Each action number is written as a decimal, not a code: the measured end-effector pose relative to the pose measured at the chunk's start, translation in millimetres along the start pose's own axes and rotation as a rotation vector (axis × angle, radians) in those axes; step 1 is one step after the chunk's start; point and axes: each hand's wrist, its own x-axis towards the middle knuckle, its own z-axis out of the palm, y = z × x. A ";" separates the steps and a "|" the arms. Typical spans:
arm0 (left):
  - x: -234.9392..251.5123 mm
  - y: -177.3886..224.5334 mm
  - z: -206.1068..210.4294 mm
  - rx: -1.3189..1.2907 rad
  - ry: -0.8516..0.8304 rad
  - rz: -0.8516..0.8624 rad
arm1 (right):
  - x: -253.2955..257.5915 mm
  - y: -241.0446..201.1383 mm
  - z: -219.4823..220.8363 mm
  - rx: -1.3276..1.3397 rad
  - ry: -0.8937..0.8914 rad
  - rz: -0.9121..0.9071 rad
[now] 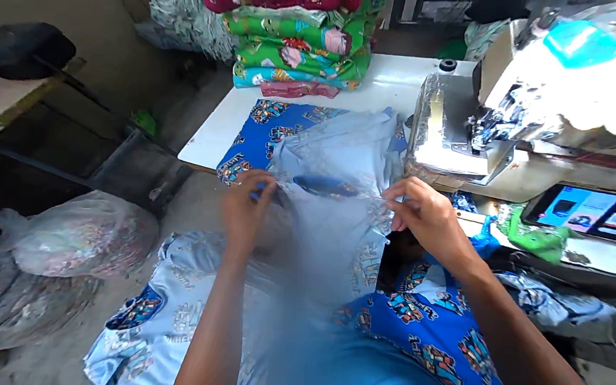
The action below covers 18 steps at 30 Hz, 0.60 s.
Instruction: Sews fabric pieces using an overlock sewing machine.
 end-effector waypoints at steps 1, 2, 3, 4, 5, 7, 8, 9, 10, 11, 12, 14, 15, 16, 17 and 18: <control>-0.5 14.2 -8.0 -0.118 -0.007 -0.054 | -7.5 -5.5 -11.1 0.094 -0.001 0.011; -1.2 32.8 -15.4 -0.248 -0.023 -0.121 | -14.7 -13.0 -25.0 0.108 0.018 0.016; -2.0 52.3 -22.7 -0.357 -0.064 -0.177 | -21.6 -21.6 -41.4 0.043 0.059 0.006; -2.7 70.5 -29.4 -0.436 -0.136 -0.212 | -28.0 -31.1 -59.0 -0.081 0.125 -0.009; -3.0 85.8 -34.4 -0.499 -0.227 -0.220 | -33.9 -41.1 -77.2 -0.221 0.201 -0.026; -0.6 107.4 -39.7 -0.614 -0.407 -0.202 | -44.8 -57.3 -111.6 -0.447 0.375 -0.098; 2.5 114.9 -42.0 -0.661 -0.465 -0.174 | -50.2 -63.9 -125.1 -0.519 0.482 -0.129; 7.3 121.6 -44.5 -0.713 -0.489 -0.142 | -55.1 -70.6 -135.0 -0.559 0.581 -0.157; 13.8 128.5 -47.4 -0.753 -0.494 -0.105 | -58.8 -78.3 -139.8 -0.557 0.657 -0.191; 21.2 135.6 -50.6 -0.776 -0.485 -0.056 | -62.0 -85.8 -141.2 -0.538 0.705 -0.215; 28.3 141.9 -54.5 -0.759 -0.463 0.009 | -64.1 -91.7 -141.0 -0.525 0.725 -0.233; 42.0 148.6 -64.2 -0.580 -0.337 0.198 | -64.2 -95.2 -142.5 -0.525 0.728 -0.265; 49.1 147.2 -69.7 -0.444 -0.240 0.293 | -63.0 -94.5 -145.5 -0.532 0.721 -0.263; 55.9 143.6 -75.2 -0.294 -0.133 0.367 | -62.8 -92.7 -149.8 -0.542 0.708 -0.254; 63.2 137.5 -80.7 -0.159 -0.046 0.420 | -63.9 -90.3 -154.8 -0.545 0.688 -0.239; 70.0 130.3 -86.9 -0.055 0.001 0.452 | -65.8 -87.3 -160.1 -0.552 0.662 -0.222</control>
